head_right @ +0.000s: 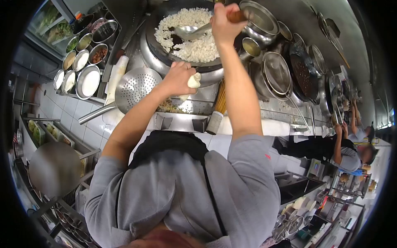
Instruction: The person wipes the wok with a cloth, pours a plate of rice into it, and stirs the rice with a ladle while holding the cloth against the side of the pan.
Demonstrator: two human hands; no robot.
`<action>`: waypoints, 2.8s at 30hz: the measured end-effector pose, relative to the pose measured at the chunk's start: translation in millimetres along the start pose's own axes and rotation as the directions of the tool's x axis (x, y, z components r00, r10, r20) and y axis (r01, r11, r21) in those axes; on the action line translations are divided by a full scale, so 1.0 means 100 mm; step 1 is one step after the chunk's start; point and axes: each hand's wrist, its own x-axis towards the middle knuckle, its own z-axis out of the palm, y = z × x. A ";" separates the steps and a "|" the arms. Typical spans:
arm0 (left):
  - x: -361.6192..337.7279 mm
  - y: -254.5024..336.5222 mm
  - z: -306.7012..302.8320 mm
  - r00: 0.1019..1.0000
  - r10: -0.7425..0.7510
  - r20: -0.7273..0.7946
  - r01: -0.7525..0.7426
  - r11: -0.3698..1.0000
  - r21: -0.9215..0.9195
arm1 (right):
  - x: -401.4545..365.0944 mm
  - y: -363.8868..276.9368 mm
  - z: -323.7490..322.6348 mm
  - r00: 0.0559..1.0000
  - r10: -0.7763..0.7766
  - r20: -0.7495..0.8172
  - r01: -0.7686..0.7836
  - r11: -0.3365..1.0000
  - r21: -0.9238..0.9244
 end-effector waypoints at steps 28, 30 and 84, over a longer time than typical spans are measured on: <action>0.09 0.74 -0.78 0.445 -0.582 0.681 0.234 -0.658 -0.716 | 0.98 -1.50 -0.17 0.896 0.363 0.256 -0.403 0.906 0.129; -0.11 0.48 -0.40 0.454 -0.606 0.653 0.233 -0.627 -0.744 | 0.57 -1.25 0.11 0.970 0.239 -0.047 -0.240 0.971 -0.009; 0.07 0.03 -0.10 0.995 -0.098 -0.031 0.095 0.991 -0.094 | -0.07 0.18 -0.08 0.991 -0.055 0.122 0.051 0.998 0.035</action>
